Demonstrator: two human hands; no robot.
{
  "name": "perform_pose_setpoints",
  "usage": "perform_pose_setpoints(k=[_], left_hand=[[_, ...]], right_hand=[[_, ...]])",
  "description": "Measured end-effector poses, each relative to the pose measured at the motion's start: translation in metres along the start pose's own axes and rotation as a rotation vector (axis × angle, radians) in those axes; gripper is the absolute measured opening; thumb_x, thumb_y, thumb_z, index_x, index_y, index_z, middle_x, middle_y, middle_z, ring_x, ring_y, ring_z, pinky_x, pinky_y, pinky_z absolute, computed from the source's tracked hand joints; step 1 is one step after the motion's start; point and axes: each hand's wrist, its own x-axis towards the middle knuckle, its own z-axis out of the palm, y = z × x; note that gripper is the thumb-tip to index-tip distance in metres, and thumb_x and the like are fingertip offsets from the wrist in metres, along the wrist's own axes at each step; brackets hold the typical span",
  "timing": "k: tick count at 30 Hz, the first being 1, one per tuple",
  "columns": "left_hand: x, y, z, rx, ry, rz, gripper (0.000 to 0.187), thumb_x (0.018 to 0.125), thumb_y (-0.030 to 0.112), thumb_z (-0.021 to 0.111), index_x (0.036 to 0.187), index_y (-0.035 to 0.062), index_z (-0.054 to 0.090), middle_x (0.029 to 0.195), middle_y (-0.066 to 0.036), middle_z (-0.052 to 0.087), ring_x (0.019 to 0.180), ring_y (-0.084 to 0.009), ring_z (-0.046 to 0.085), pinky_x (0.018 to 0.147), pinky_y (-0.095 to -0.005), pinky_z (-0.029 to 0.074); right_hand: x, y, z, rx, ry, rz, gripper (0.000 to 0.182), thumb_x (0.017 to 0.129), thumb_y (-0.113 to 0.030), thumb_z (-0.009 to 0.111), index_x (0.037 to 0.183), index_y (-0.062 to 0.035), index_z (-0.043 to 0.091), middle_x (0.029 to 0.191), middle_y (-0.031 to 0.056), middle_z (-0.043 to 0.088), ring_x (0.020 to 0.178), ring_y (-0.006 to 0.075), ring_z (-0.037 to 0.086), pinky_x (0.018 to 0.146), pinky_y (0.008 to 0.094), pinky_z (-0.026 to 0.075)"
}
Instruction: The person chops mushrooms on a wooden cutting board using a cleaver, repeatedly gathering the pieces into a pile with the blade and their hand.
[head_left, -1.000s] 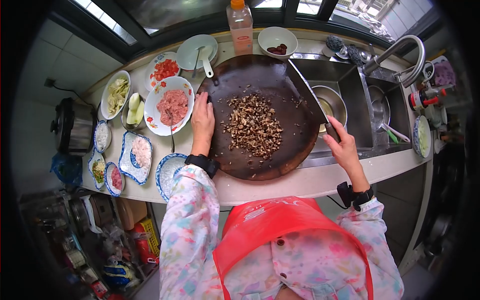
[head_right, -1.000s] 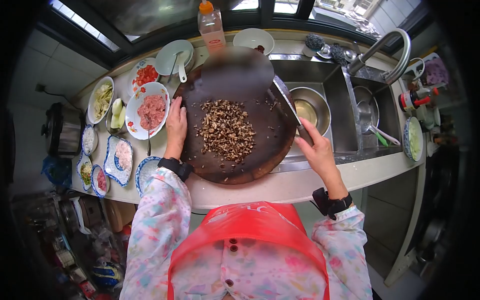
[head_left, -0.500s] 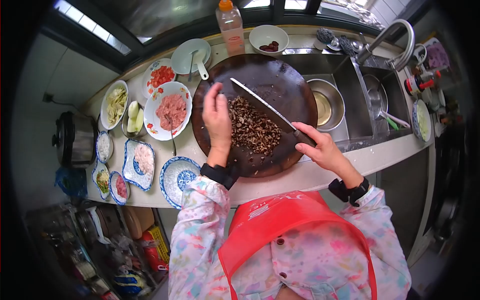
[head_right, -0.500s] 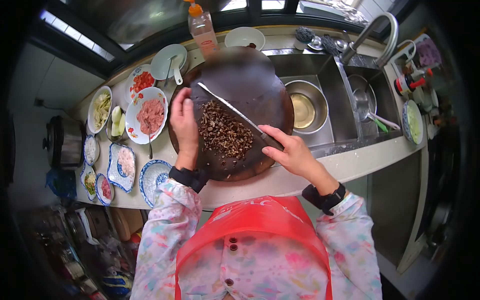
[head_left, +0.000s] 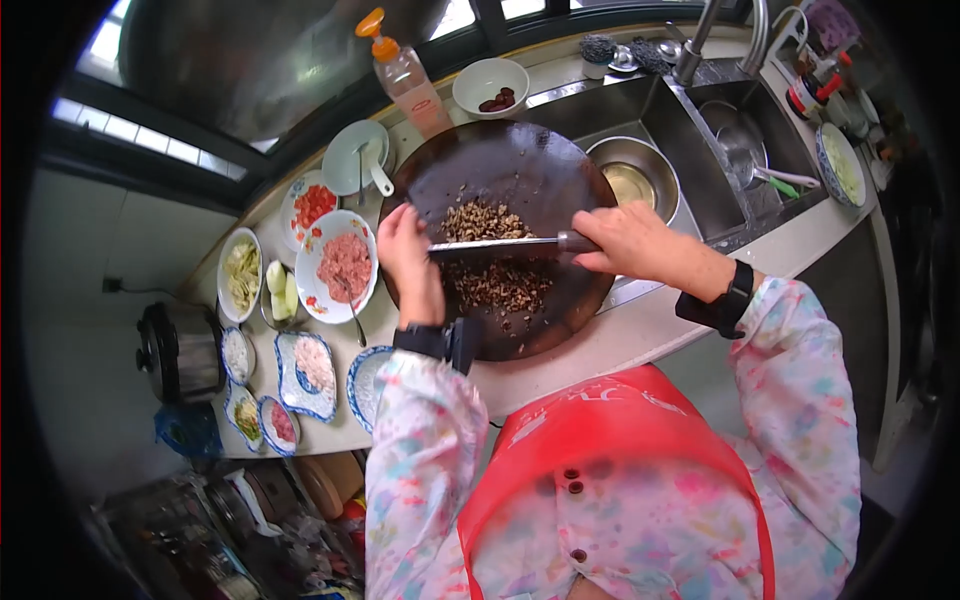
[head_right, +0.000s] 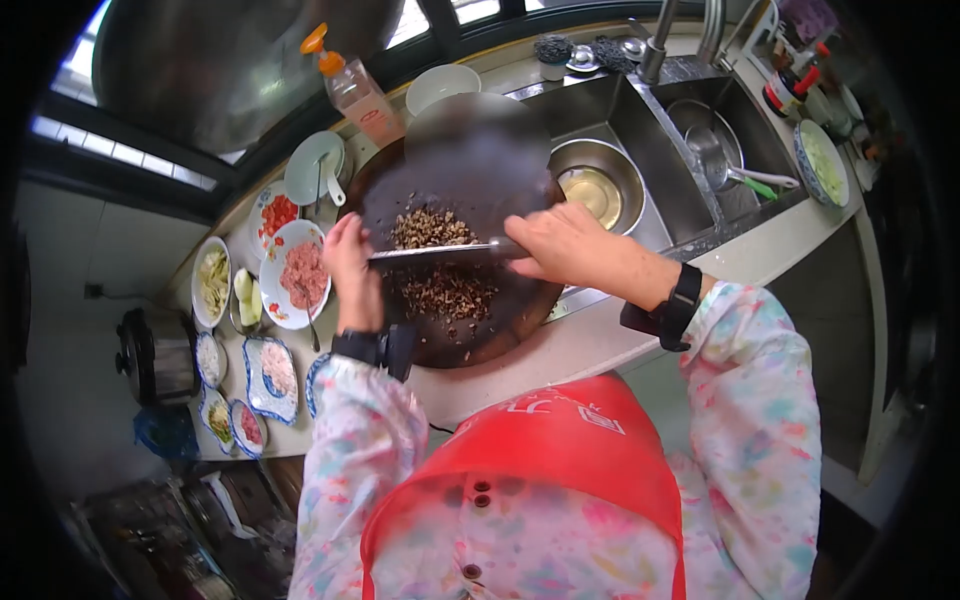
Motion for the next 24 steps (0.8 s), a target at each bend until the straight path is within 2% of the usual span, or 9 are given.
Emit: perform_pose_setpoints(k=[4,6,8,10,12,16,20,21,24], left_hand=[[-0.012,0.013,-0.012,-0.019,0.061,-0.048,0.013,0.080,0.010,0.064,0.090,0.0027,0.059,0.067,-0.002,0.054,0.047,-0.0050,0.043,0.037,-0.0182,0.031],[-0.010,-0.017,-0.018,0.044,0.123,0.017,0.013,0.080,0.008,0.064,0.090,0.0017,0.059,0.070,-0.001,0.055,0.053,-0.0057,0.046,0.045,-0.0188,0.037],[-0.029,-0.015,0.000,0.271,0.200,0.276,0.016,0.080,0.007,0.064,0.093,-0.0010,0.059,0.075,-0.001,0.057,0.065,-0.0081,0.051,0.061,-0.0219,0.043],[-0.020,-0.017,-0.009,0.252,0.110,0.171,0.016,0.079,0.007,0.065,0.093,-0.0007,0.059,0.074,-0.001,0.057,0.065,-0.0086,0.051,0.059,-0.0216,0.042],[-0.018,-0.002,-0.014,0.111,0.048,0.055,0.016,0.080,0.008,0.065,0.094,0.0020,0.059,0.069,0.000,0.055,0.054,-0.0053,0.047,0.043,-0.0185,0.033],[-0.031,-0.013,-0.039,0.046,0.082,-0.018,0.013,0.081,0.008,0.063,0.091,0.0025,0.057,0.067,-0.001,0.054,0.048,-0.0053,0.044,0.042,-0.0192,0.033],[-0.022,-0.027,-0.024,0.201,0.146,0.300,0.012,0.080,0.008,0.065,0.087,0.0020,0.057,0.068,0.000,0.054,0.050,-0.0047,0.045,0.040,-0.0175,0.031],[-0.026,-0.010,-0.021,0.130,0.094,0.129,0.011,0.080,0.008,0.064,0.085,0.0025,0.056,0.067,0.000,0.054,0.051,-0.0052,0.046,0.040,-0.0174,0.031],[-0.030,0.016,-0.032,0.015,0.104,0.008,0.011,0.079,0.008,0.064,0.085,0.0029,0.055,0.066,-0.001,0.054,0.051,-0.0059,0.046,0.039,-0.0178,0.031]], right_hand=[[0.027,-0.004,-0.014,-0.208,0.144,-0.131,0.032,0.065,-0.023,0.074,0.082,-0.0075,0.051,0.069,0.0093,0.059,0.065,0.0274,0.063,0.053,0.0371,0.049],[0.021,0.014,0.020,-0.187,0.166,-0.103,0.031,0.064,-0.022,0.073,0.082,-0.0082,0.051,0.069,0.0089,0.059,0.065,0.0276,0.063,0.053,0.0371,0.049],[0.016,0.027,0.041,-0.172,0.183,-0.080,0.031,0.064,-0.021,0.073,0.082,-0.0089,0.052,0.069,0.0085,0.059,0.065,0.0279,0.063,0.053,0.0371,0.049],[0.016,0.029,0.040,-0.157,0.200,-0.105,0.030,0.063,-0.019,0.072,0.084,-0.0099,0.053,0.070,0.0082,0.059,0.065,0.0273,0.063,0.055,0.0371,0.050],[0.024,0.023,0.025,-0.142,0.241,-0.128,0.029,0.063,-0.019,0.072,0.083,-0.0097,0.053,0.069,0.0075,0.059,0.065,0.0268,0.063,0.056,0.0369,0.050],[0.023,0.001,0.015,-0.202,0.175,-0.178,0.024,0.065,-0.018,0.070,0.079,-0.0092,0.053,0.068,0.0066,0.060,0.066,0.0264,0.063,0.056,0.0373,0.050],[0.003,0.018,0.051,-0.170,0.190,-0.074,0.021,0.063,-0.015,0.067,0.079,-0.0089,0.055,0.070,0.0090,0.062,0.064,0.0282,0.063,0.057,0.0385,0.050],[0.009,0.014,0.042,-0.147,0.181,-0.096,0.020,0.064,-0.015,0.067,0.079,-0.0088,0.055,0.069,0.0094,0.062,0.064,0.0286,0.063,0.057,0.0390,0.050],[0.016,-0.007,0.005,-0.152,0.157,-0.108,0.016,0.066,-0.015,0.065,0.078,-0.0085,0.056,0.067,0.0107,0.062,0.064,0.0289,0.064,0.057,0.0397,0.050]])
